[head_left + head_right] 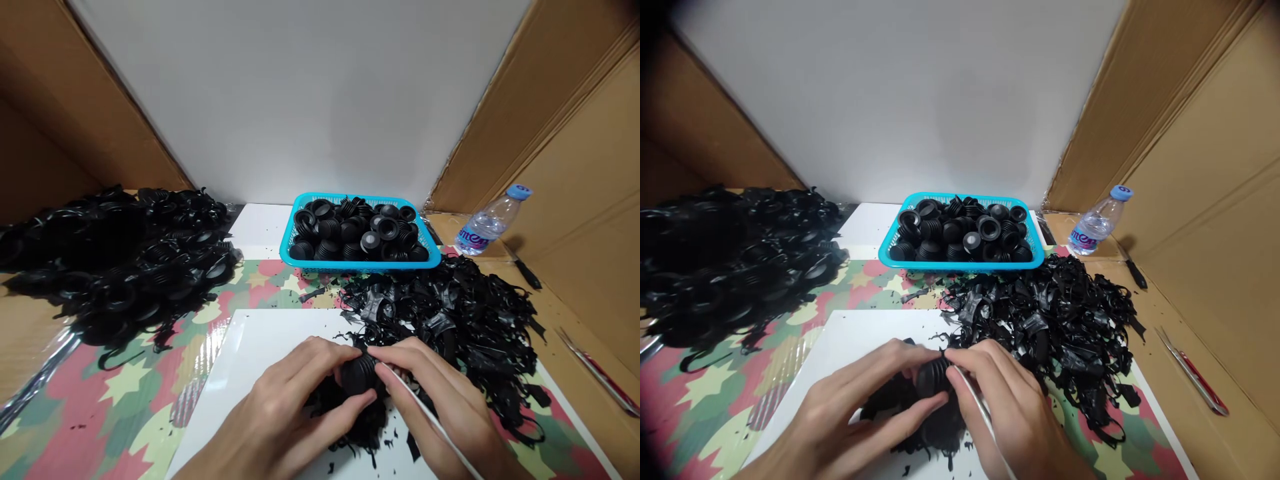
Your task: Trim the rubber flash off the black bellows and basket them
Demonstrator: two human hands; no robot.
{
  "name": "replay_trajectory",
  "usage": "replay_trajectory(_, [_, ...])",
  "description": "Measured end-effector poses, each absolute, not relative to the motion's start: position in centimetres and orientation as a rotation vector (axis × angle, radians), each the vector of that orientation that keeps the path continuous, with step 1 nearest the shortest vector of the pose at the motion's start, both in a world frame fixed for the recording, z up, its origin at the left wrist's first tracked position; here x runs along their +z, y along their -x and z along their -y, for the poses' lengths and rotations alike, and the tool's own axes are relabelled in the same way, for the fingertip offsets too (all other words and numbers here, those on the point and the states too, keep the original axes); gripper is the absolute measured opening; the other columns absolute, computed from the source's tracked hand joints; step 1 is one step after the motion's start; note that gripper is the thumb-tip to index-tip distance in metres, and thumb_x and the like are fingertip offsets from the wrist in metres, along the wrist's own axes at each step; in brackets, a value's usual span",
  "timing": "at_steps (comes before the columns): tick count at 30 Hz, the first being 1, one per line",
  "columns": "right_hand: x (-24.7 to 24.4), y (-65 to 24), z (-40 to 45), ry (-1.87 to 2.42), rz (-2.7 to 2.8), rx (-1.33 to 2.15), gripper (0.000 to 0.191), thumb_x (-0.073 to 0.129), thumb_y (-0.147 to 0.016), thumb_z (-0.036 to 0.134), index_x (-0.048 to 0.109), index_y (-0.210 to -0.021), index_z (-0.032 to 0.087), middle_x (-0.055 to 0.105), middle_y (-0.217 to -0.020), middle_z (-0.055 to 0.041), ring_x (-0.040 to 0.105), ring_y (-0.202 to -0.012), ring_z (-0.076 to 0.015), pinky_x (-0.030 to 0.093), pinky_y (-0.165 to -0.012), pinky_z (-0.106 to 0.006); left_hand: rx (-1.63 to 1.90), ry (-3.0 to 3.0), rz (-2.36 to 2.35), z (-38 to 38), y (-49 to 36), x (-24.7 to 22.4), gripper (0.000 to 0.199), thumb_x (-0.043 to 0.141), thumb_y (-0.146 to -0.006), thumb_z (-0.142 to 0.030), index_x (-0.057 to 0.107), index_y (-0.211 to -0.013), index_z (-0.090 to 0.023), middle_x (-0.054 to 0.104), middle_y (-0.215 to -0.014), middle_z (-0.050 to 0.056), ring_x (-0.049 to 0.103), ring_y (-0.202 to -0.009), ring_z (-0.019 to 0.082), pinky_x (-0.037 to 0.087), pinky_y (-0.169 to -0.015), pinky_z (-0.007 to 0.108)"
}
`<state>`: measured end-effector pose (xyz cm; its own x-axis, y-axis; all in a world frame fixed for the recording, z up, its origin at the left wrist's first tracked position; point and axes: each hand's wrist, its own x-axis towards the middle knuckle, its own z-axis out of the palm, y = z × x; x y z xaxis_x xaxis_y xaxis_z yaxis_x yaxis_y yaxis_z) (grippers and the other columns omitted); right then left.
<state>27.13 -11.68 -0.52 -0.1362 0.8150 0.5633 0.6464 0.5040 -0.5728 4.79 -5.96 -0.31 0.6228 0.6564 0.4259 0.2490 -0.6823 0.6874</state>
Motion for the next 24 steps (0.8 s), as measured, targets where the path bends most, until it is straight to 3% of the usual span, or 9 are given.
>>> replay_trajectory(4, [-0.8,-26.6,11.7,1.274,1.791,0.075,0.018,0.052,-0.117,0.017,0.069,-0.123,0.018,0.08,-0.097,-0.0057,0.082,-0.088,-0.0157,0.065,-0.086,-0.022,0.999,-2.178,-0.703,5.8,-5.1,-0.3,0.036,0.077,-0.103,-0.01,0.068,-0.135,-0.023,0.08,-0.109,0.002,0.079,-0.091,0.015,0.064,-0.084,0.02])
replay_trajectory(9, [-1.3,-27.6,11.9,1.378,1.631,-0.089,0.019,0.057,-0.114,0.014,0.071,-0.125,0.018,0.081,-0.104,-0.0065,0.082,-0.088,-0.0149,0.064,-0.089,-0.02,1.068,-2.085,-0.683,6.3,-5.6,0.0,0.03,0.079,-0.095,0.0,0.076,-0.118,-0.019,0.079,-0.093,0.002,0.078,-0.08,0.016,0.064,-0.074,0.022])
replay_trajectory(14, [-1.4,-29.4,11.4,1.568,1.544,-0.035,0.017,0.058,-0.114,0.027,0.074,-0.117,0.022,0.081,-0.102,-0.0049,0.081,-0.085,-0.0171,0.066,-0.081,-0.021,0.996,-2.056,-0.723,6.5,-5.7,0.7,0.028,0.084,-0.093,-0.005,0.08,-0.117,-0.02,0.082,-0.092,0.003,0.079,-0.079,0.017,0.064,-0.072,0.023])
replay_trajectory(24, [-0.5,-29.1,11.6,1.309,1.812,0.217,0.028,0.059,-0.11,0.015,0.071,-0.133,0.025,0.081,-0.107,-0.0026,0.081,-0.089,-0.0151,0.065,-0.085,-0.02,1.033,-2.018,-0.777,6.2,-5.1,-0.7,0.026,0.079,-0.099,-0.013,0.077,-0.122,-0.025,0.08,-0.094,0.0,0.075,-0.078,0.015,0.06,-0.073,0.023])
